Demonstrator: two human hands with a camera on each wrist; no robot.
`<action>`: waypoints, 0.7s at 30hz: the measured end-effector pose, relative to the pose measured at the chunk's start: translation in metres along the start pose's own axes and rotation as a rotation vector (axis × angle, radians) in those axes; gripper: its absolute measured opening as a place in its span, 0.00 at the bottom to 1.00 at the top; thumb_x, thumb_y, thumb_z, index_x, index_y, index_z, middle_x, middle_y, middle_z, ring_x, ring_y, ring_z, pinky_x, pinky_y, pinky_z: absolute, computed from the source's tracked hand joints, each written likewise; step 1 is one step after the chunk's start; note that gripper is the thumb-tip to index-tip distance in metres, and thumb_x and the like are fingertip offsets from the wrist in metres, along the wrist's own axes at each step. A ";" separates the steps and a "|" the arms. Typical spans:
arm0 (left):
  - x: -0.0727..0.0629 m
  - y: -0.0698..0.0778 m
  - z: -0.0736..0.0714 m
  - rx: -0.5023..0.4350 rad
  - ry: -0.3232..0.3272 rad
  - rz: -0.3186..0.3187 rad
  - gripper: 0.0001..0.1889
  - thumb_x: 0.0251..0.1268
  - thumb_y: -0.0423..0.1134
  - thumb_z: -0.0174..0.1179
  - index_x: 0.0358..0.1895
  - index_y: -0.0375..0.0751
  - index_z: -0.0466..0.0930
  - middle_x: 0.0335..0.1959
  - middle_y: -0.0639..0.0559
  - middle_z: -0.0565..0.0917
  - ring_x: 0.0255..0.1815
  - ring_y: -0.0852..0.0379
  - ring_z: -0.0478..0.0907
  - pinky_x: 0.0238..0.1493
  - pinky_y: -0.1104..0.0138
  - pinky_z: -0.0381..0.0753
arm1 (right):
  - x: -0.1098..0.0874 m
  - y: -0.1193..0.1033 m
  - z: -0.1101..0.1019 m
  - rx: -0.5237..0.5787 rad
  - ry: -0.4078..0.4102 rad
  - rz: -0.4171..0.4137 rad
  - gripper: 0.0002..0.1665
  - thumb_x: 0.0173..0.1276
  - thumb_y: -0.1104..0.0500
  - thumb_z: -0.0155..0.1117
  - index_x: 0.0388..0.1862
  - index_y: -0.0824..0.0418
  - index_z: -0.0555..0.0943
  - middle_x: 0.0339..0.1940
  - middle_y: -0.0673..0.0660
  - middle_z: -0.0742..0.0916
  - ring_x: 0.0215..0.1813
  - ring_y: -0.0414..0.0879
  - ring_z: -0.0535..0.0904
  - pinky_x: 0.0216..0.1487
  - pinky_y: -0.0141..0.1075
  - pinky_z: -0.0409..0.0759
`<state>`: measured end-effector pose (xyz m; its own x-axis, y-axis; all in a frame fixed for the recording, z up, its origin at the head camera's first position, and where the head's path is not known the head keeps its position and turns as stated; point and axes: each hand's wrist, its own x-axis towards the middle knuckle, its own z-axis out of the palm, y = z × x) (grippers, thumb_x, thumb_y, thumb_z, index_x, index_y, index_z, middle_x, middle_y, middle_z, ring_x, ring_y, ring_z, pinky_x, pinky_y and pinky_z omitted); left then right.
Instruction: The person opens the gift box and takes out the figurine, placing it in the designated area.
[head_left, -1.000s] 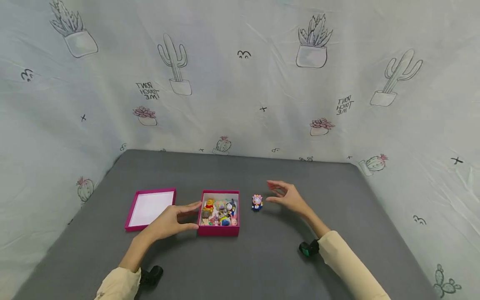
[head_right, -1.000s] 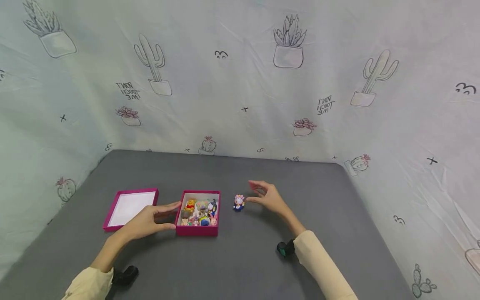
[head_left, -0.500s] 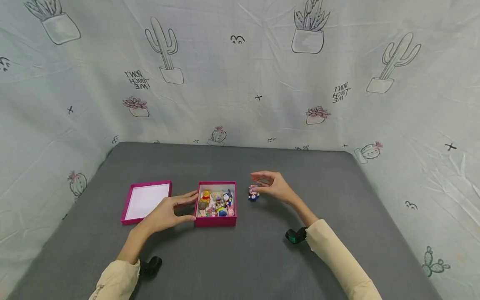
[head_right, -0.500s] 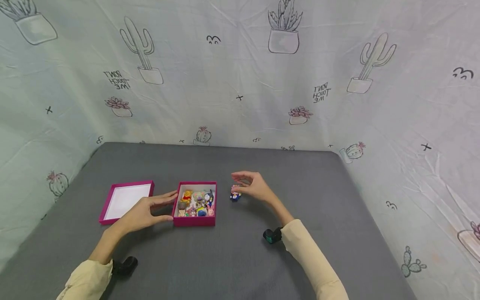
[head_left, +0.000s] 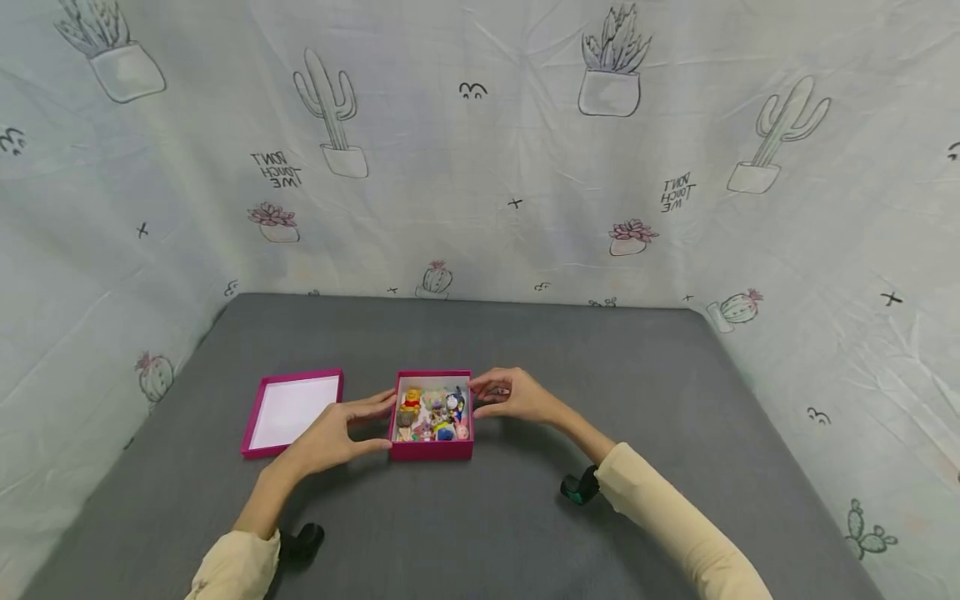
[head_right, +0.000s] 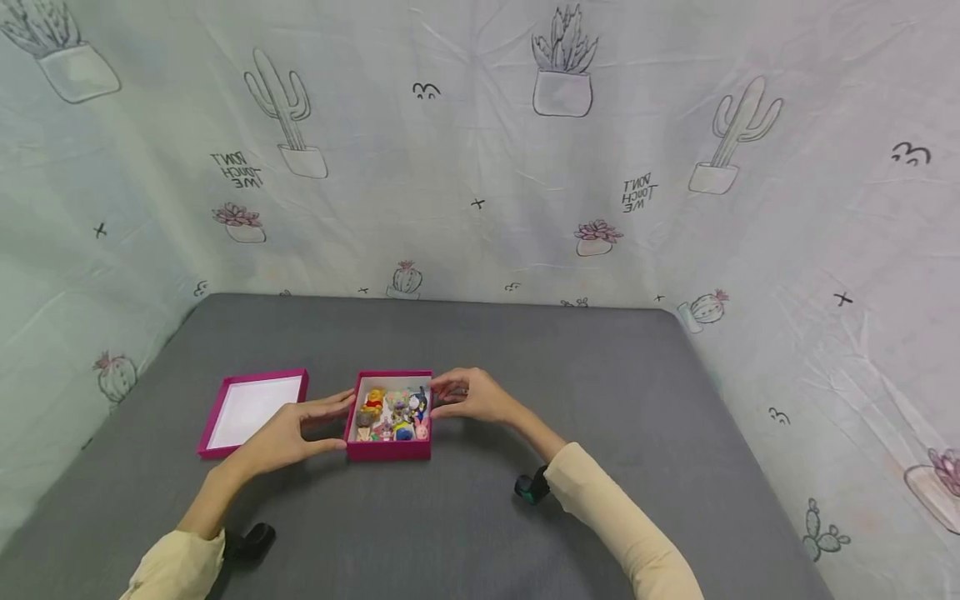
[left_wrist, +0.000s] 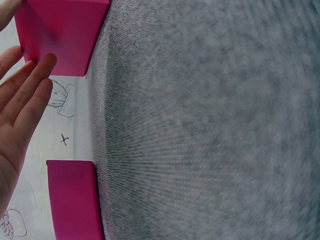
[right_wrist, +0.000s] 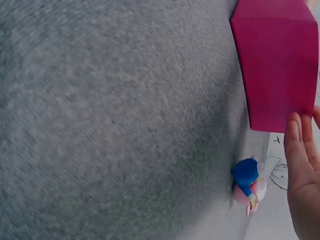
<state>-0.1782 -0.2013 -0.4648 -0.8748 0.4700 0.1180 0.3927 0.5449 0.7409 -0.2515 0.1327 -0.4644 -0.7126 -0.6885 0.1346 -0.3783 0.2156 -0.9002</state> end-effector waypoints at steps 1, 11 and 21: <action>0.001 0.000 0.000 -0.003 0.000 -0.001 0.40 0.50 0.49 0.73 0.68 0.44 0.69 0.69 0.46 0.68 0.66 0.47 0.69 0.57 0.54 0.76 | 0.000 0.000 0.001 -0.016 0.012 0.003 0.26 0.57 0.67 0.72 0.55 0.73 0.78 0.47 0.65 0.83 0.49 0.57 0.81 0.52 0.43 0.81; 0.006 0.004 0.000 -0.003 -0.002 -0.004 0.40 0.50 0.48 0.73 0.68 0.43 0.70 0.69 0.45 0.68 0.66 0.44 0.68 0.56 0.52 0.76 | 0.009 -0.020 0.005 -0.341 0.054 0.039 0.25 0.57 0.54 0.74 0.51 0.63 0.84 0.45 0.59 0.81 0.44 0.48 0.80 0.45 0.35 0.83; 0.001 -0.002 0.005 -0.057 0.007 0.032 0.38 0.52 0.46 0.72 0.66 0.37 0.70 0.70 0.45 0.67 0.66 0.44 0.68 0.55 0.54 0.77 | 0.027 -0.031 0.015 -0.590 -0.050 0.012 0.21 0.54 0.58 0.70 0.46 0.67 0.85 0.25 0.57 0.84 0.33 0.42 0.66 0.32 0.31 0.63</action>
<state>-0.1782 -0.1987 -0.4691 -0.8642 0.4815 0.1462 0.4036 0.4896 0.7729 -0.2501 0.0967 -0.4388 -0.6959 -0.7121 0.0932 -0.6448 0.5625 -0.5175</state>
